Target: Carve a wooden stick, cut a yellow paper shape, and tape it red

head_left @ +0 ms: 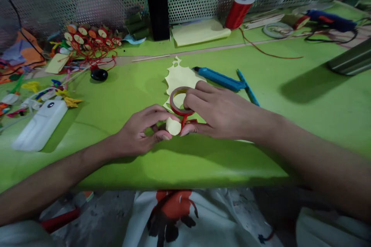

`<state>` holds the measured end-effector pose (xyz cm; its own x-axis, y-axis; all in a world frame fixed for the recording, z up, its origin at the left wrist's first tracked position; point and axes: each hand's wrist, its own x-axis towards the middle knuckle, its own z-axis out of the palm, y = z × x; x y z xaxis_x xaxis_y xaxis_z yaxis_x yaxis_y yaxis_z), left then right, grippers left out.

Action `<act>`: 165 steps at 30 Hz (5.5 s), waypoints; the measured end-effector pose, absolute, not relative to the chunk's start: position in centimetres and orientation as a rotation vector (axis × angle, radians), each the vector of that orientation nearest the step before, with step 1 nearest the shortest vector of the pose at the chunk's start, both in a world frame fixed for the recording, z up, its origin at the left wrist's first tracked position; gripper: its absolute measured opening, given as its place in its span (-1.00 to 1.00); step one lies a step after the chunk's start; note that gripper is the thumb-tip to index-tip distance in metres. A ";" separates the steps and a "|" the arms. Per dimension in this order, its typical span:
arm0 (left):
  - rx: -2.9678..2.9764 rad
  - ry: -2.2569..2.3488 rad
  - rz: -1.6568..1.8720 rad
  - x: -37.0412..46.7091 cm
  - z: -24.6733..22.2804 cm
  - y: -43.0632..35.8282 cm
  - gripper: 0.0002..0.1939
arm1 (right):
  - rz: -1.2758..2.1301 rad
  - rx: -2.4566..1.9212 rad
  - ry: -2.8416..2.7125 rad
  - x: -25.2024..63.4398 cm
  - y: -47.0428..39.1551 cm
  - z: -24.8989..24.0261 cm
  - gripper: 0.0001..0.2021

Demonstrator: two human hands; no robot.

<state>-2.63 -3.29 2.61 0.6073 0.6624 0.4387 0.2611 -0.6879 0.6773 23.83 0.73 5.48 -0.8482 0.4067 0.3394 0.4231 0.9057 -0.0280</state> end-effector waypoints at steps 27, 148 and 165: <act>2.226 0.674 0.918 -2.9 2.7 -3.3 -0.74 | -0.153 -0.415 -2.717 23.8 1.2 5.5 -0.52; 1.547 0.835 1.197 -1.3 2.0 -3.6 -0.61 | 0.121 -1.021 -2.303 23.1 0.9 4.6 -0.46; 2.038 0.734 1.143 -2.5 1.4 -4.1 -0.48 | 0.205 -0.952 -2.441 23.0 0.9 4.9 -0.62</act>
